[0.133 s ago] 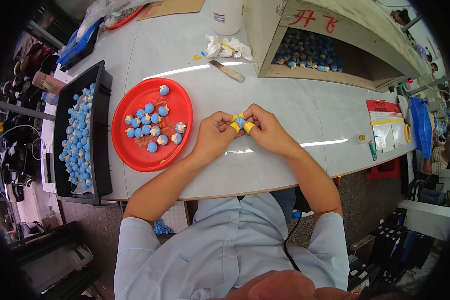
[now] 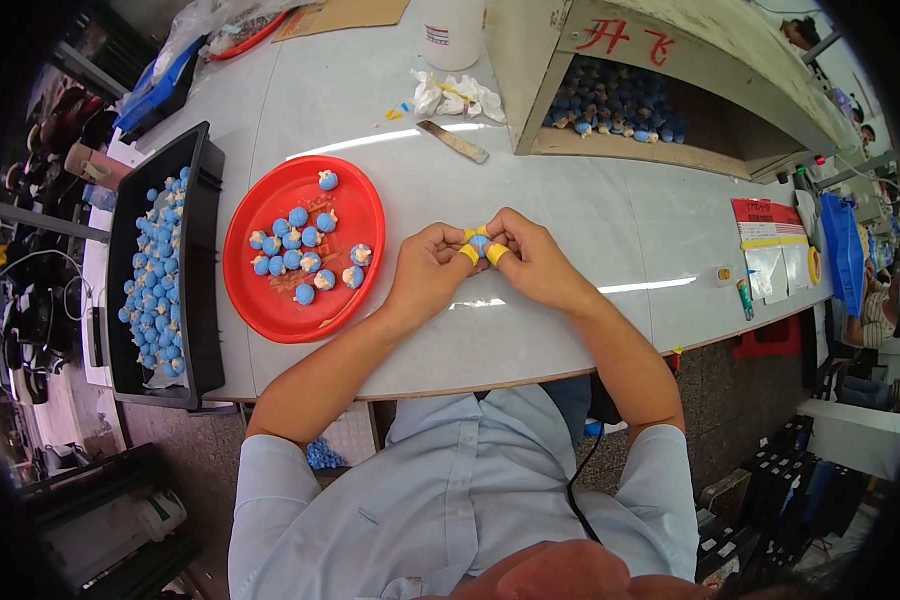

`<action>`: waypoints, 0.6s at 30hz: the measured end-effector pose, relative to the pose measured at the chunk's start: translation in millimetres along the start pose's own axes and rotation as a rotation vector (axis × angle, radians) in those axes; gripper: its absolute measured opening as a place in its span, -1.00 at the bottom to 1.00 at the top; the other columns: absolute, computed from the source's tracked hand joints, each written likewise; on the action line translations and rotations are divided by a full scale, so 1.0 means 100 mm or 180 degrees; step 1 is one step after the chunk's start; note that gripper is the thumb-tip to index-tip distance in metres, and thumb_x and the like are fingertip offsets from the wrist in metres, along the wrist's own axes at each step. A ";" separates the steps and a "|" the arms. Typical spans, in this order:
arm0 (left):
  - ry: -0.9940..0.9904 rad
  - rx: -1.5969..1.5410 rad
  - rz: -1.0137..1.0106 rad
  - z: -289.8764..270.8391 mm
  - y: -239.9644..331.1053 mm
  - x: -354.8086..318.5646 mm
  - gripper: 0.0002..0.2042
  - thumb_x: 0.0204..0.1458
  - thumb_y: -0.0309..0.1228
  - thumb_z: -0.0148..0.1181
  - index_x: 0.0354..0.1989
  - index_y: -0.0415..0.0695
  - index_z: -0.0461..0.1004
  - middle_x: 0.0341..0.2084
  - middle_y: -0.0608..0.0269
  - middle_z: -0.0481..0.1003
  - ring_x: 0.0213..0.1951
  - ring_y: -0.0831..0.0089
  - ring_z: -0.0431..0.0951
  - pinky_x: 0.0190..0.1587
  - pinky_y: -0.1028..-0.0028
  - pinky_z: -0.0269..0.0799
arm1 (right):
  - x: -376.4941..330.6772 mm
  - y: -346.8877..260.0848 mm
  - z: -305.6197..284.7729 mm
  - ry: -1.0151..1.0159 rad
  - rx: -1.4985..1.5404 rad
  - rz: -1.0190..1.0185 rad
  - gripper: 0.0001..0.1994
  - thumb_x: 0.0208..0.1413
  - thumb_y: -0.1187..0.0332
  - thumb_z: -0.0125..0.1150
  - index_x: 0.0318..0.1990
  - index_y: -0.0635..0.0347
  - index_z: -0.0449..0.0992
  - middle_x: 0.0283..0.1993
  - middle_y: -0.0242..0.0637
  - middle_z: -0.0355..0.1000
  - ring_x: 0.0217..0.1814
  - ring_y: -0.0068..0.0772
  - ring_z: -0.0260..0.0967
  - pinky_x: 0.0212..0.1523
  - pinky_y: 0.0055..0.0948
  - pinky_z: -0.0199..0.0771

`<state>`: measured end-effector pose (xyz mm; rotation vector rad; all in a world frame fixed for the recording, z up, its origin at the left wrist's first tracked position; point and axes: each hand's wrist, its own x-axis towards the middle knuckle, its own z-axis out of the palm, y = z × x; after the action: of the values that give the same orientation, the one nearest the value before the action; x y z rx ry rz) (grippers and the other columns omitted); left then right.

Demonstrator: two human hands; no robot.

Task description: The person assembles small yellow and blue plastic components by hand, securing them with adhesive from a bottle.

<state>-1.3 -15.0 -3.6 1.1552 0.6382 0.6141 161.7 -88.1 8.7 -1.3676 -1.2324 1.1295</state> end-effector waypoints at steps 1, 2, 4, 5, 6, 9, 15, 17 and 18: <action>-0.0001 -0.0002 0.0001 0.00 0.00 0.00 -0.85 0.08 -0.68 -0.01 -0.17 -0.40 0.37 -0.22 0.03 0.51 -0.21 0.39 0.59 -0.13 0.51 0.57 | 0.00 0.00 0.00 0.0016 0.0017 -0.0008 -0.89 0.11 0.60 0.01 -0.21 0.34 0.31 -0.42 -0.29 0.41 -0.39 -0.64 0.30 -0.37 -0.57 0.31; -0.0027 0.0000 -0.0003 0.00 0.01 0.00 -0.86 0.08 -0.69 -0.01 -0.18 -0.39 0.37 -0.22 0.02 0.51 -0.21 0.38 0.59 -0.12 0.50 0.57 | 0.00 0.01 0.00 0.0016 0.0015 -0.0008 -0.89 0.11 0.60 0.01 -0.21 0.34 0.31 -0.42 -0.29 0.41 -0.39 -0.64 0.30 -0.37 -0.57 0.31; -0.0053 0.0001 -0.0008 0.01 0.02 0.00 -0.86 0.08 -0.69 -0.02 -0.19 -0.39 0.37 -0.21 0.02 0.50 -0.20 0.38 0.59 -0.11 0.50 0.58 | -0.01 0.01 0.00 0.0036 0.0008 -0.0019 -0.90 0.10 0.60 0.02 -0.22 0.34 0.31 -0.44 -0.29 0.41 -0.41 -0.64 0.29 -0.39 -0.56 0.30; -0.0053 -0.0053 -0.0023 0.01 0.02 0.00 -0.87 0.08 -0.69 -0.01 -0.19 -0.39 0.36 -0.21 0.02 0.50 -0.20 0.38 0.59 -0.10 0.49 0.58 | -0.01 0.01 0.00 0.0038 0.0007 -0.0017 -0.90 0.10 0.60 0.02 -0.22 0.34 0.31 -0.44 -0.29 0.41 -0.41 -0.64 0.29 -0.39 -0.56 0.30; -0.0053 -0.0106 -0.0038 0.01 0.02 0.00 -0.87 0.09 -0.69 -0.01 -0.19 -0.39 0.36 -0.20 0.02 0.50 -0.20 0.38 0.59 -0.09 0.48 0.58 | -0.01 -0.01 0.00 0.0044 -0.0018 -0.0017 -0.90 0.10 0.59 0.02 -0.22 0.34 0.31 -0.44 -0.29 0.41 -0.42 -0.64 0.28 -0.40 -0.55 0.30; -0.0030 -0.0155 -0.0024 0.00 -0.01 0.01 -0.85 0.08 -0.66 0.05 -0.18 -0.40 0.34 -0.24 0.01 0.51 -0.21 0.40 0.59 -0.11 0.51 0.56 | 0.00 0.00 0.00 0.0071 -0.0083 -0.0045 -0.90 0.10 0.59 0.02 -0.22 0.34 0.32 -0.45 -0.29 0.41 -0.43 -0.64 0.28 -0.41 -0.55 0.30; 0.0014 -0.0155 0.0003 -0.02 -0.03 0.02 -0.85 0.07 -0.66 0.05 -0.19 -0.40 0.34 -0.25 0.01 0.50 -0.22 0.40 0.59 -0.13 0.51 0.57 | 0.01 0.04 0.01 0.0106 -0.0111 -0.0109 -0.87 0.07 0.61 0.01 -0.20 0.35 0.32 -0.45 -0.27 0.42 -0.43 -0.62 0.29 -0.41 -0.54 0.31; 0.0004 -0.0145 0.0005 -0.02 -0.03 0.02 -0.86 0.07 -0.67 0.04 -0.19 -0.40 0.34 -0.25 0.02 0.50 -0.22 0.40 0.59 -0.13 0.51 0.57 | 0.01 0.03 0.01 0.0095 -0.0104 -0.0107 -0.86 0.06 0.62 0.01 -0.20 0.35 0.32 -0.45 -0.27 0.42 -0.43 -0.62 0.29 -0.40 -0.54 0.31; -0.0001 -0.0131 0.0009 -0.02 -0.03 0.02 -0.86 0.07 -0.67 0.04 -0.19 -0.40 0.34 -0.24 0.02 0.50 -0.22 0.41 0.59 -0.14 0.51 0.57 | 0.01 0.03 0.01 0.0095 -0.0121 -0.0081 -0.86 0.06 0.62 0.01 -0.20 0.35 0.32 -0.45 -0.26 0.42 -0.43 -0.61 0.29 -0.40 -0.54 0.32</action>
<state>-1.1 -12.7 -6.9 1.1180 0.6213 0.6267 161.0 -86.9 5.3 -1.3886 -1.2521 1.0694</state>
